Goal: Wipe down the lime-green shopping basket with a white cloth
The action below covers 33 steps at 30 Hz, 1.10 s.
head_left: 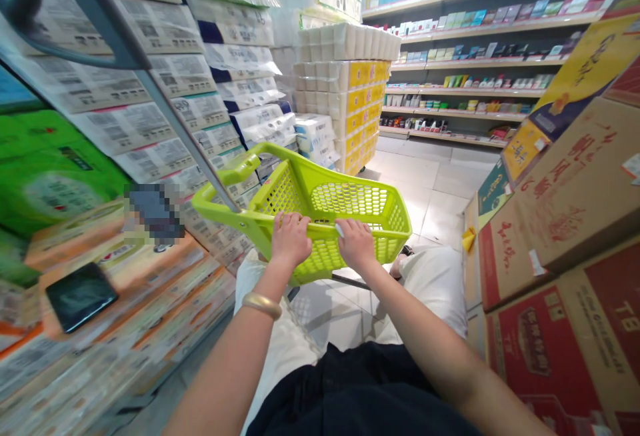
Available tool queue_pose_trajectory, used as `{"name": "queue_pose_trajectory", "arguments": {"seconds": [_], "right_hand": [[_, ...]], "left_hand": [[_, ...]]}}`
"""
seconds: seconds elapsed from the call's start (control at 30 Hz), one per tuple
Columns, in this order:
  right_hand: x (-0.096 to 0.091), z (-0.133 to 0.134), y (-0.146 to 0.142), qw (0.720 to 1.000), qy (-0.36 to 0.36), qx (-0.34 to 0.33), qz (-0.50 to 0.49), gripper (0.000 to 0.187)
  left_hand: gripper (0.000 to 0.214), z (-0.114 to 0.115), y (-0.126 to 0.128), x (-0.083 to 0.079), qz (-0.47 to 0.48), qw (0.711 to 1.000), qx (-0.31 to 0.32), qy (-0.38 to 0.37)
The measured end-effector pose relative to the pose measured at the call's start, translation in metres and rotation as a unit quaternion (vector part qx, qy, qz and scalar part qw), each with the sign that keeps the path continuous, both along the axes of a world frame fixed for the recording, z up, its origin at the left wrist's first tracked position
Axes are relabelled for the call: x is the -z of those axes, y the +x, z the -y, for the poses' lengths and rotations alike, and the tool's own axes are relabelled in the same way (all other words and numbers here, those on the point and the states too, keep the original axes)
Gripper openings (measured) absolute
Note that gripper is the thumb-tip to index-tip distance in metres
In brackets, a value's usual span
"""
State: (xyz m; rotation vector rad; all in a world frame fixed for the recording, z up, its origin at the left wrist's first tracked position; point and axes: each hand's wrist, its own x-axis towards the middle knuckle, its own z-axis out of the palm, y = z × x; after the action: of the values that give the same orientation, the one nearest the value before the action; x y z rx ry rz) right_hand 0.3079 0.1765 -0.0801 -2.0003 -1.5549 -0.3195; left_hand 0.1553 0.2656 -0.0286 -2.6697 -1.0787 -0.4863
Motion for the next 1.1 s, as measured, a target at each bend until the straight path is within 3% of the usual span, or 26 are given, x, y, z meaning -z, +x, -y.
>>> {"name": "queue_pose_trajectory", "arguments": {"seconds": [0.1,0.2,0.37,0.5,0.63,0.73,0.97,1.1], "right_hand": [[0.008,0.022,0.021,0.999,0.011,0.048,-0.004,0.034],[0.009,0.025,0.016,0.997,0.016,0.078,-0.021,0.035],[0.003,0.01,-0.014,1.0,0.016,0.022,-0.011,0.036],[0.009,0.023,-0.005,1.0,0.02,0.018,0.006,0.037],[0.022,0.044,0.017,0.996,0.048,0.076,-0.002,0.036],[0.024,0.044,0.017,0.992,0.066,0.106,-0.018,0.036],[0.012,0.016,-0.019,0.999,0.045,0.022,-0.015,0.04],[0.015,0.03,-0.007,0.999,0.029,0.017,0.002,0.043]], "left_hand": [[0.039,0.003,0.002,0.0,0.009,1.0,-0.015,-0.008],[0.053,0.018,0.012,0.006,0.03,0.999,-0.023,-0.025],[0.064,0.039,0.025,0.023,0.031,0.996,0.026,-0.076],[0.068,0.034,0.017,0.028,0.025,0.996,0.035,-0.074],[0.067,0.027,0.013,0.027,0.028,0.996,0.035,-0.078],[0.066,0.026,0.014,0.026,0.032,0.996,0.033,-0.079],[0.063,0.02,0.01,0.026,0.033,0.996,0.036,-0.081],[0.06,0.014,0.006,0.024,0.035,0.995,0.037,-0.081]]}}
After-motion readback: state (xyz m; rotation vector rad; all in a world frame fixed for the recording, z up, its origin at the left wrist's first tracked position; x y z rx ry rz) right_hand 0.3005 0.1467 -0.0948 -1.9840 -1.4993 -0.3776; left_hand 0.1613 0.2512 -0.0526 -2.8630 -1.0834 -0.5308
